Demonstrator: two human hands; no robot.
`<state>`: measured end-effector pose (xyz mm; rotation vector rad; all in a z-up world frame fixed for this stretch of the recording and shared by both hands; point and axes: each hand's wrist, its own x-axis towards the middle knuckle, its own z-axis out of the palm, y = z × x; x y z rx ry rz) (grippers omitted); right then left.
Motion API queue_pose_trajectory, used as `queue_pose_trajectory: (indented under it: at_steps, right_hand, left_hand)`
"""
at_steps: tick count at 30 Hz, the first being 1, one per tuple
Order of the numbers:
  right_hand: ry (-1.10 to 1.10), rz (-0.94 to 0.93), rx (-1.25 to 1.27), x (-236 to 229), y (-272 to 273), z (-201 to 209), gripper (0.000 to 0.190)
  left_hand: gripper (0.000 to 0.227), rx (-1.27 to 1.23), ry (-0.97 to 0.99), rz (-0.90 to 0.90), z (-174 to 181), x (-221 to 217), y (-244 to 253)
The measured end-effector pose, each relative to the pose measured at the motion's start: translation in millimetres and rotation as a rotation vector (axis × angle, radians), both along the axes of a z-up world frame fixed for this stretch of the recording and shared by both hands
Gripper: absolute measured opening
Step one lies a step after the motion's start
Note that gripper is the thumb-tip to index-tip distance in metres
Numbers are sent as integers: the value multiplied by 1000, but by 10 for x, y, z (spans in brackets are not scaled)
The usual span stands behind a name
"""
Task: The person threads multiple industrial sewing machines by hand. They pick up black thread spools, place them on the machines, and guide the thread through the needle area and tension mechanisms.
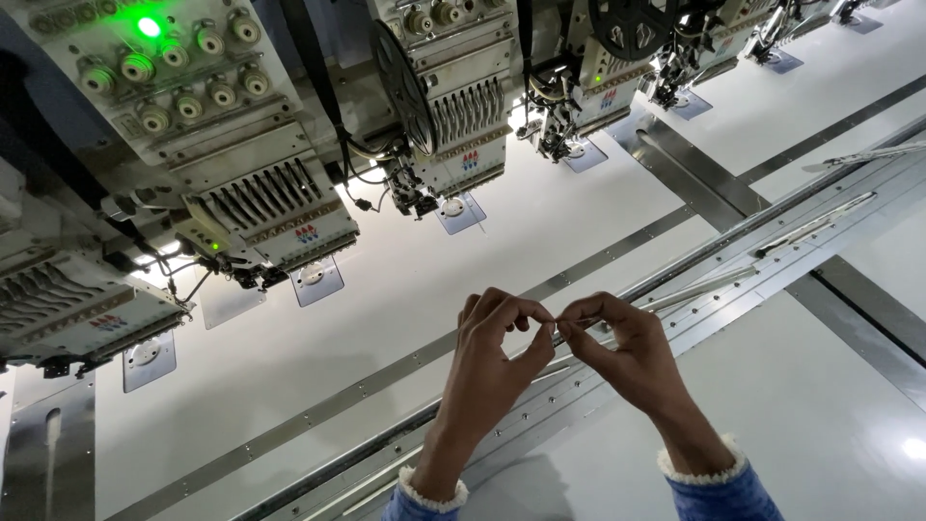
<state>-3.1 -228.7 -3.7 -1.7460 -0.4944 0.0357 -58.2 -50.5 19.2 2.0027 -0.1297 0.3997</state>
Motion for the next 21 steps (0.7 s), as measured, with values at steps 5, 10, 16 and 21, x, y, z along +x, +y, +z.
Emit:
queue_pose_trajectory:
  at_steps: [5, 10, 16, 21]
  right_hand:
    - [7, -15, -12, -22, 19, 42, 8]
    - [10, -8, -11, -8, 5, 55, 8]
    - [159, 107, 8, 87, -26, 28, 5]
    - [557, 453, 174, 296, -97, -73, 11]
  left_hand:
    - [10, 23, -69, 11, -83, 15, -30]
    - [12, 82, -103, 20, -190, 44, -23]
    - [15, 279, -160, -24, -253, 48, 10]
    - [41, 778, -564, -91, -363, 163, 163]
